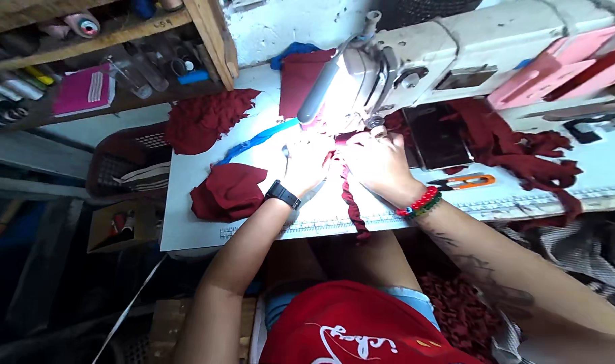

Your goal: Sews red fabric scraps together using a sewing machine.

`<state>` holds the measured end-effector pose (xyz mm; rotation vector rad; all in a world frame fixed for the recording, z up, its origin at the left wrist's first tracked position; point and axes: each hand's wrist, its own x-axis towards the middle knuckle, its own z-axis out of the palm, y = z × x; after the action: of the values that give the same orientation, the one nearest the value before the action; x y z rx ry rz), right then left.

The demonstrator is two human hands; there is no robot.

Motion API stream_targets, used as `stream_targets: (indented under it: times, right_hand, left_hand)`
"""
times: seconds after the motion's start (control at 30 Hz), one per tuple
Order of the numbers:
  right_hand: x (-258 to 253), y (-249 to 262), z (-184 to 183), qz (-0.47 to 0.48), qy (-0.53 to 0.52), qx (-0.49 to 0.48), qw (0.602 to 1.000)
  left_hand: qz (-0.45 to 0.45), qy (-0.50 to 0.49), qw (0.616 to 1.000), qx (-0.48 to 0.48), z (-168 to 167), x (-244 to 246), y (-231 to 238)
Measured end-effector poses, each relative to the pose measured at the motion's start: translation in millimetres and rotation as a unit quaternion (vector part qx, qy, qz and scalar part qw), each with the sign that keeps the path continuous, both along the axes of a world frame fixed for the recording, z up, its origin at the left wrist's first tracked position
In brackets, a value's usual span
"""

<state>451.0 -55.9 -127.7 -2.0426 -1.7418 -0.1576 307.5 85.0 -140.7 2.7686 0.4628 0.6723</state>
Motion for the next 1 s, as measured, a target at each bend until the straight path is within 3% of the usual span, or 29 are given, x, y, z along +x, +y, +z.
stream_targets:
  times: [0.17, 0.37, 0.47, 0.6, 0.8, 0.9, 1.0]
  right_hand:
    - [-13, -7, 17, -0.022, 0.151, -0.051, 0.987]
    - [-3, 5, 34, -0.040, 0.349, -0.113, 0.930]
    - [2, 14, 32, -0.079, 0.367, -0.127, 0.918]
    - [2, 11, 21, -0.035, 0.287, -0.087, 0.953]
    - [4, 20, 29, -0.063, 0.240, -0.080, 0.965]
    - [8, 34, 32, -0.106, 0.296, -0.154, 0.937]
    - [7, 43, 41, -0.165, 0.403, -0.211, 0.875]
  left_hand:
    - [0.009, 0.022, 1.000, -0.010, 5, 2, 1]
    - [0.009, 0.016, 1.000, -0.021, 5, 7, 4]
    - [0.026, -0.018, 0.999, -0.015, -3, 9, 6]
    - [0.046, -0.015, 0.997, -0.056, 1, 7, 3]
    - [0.038, -0.016, 0.998, -0.040, 0, 6, 4]
    - [0.035, -0.012, 0.998, -0.049, 3, 6, 4]
    - [0.033, -0.014, 0.998, -0.059, 2, 6, 4]
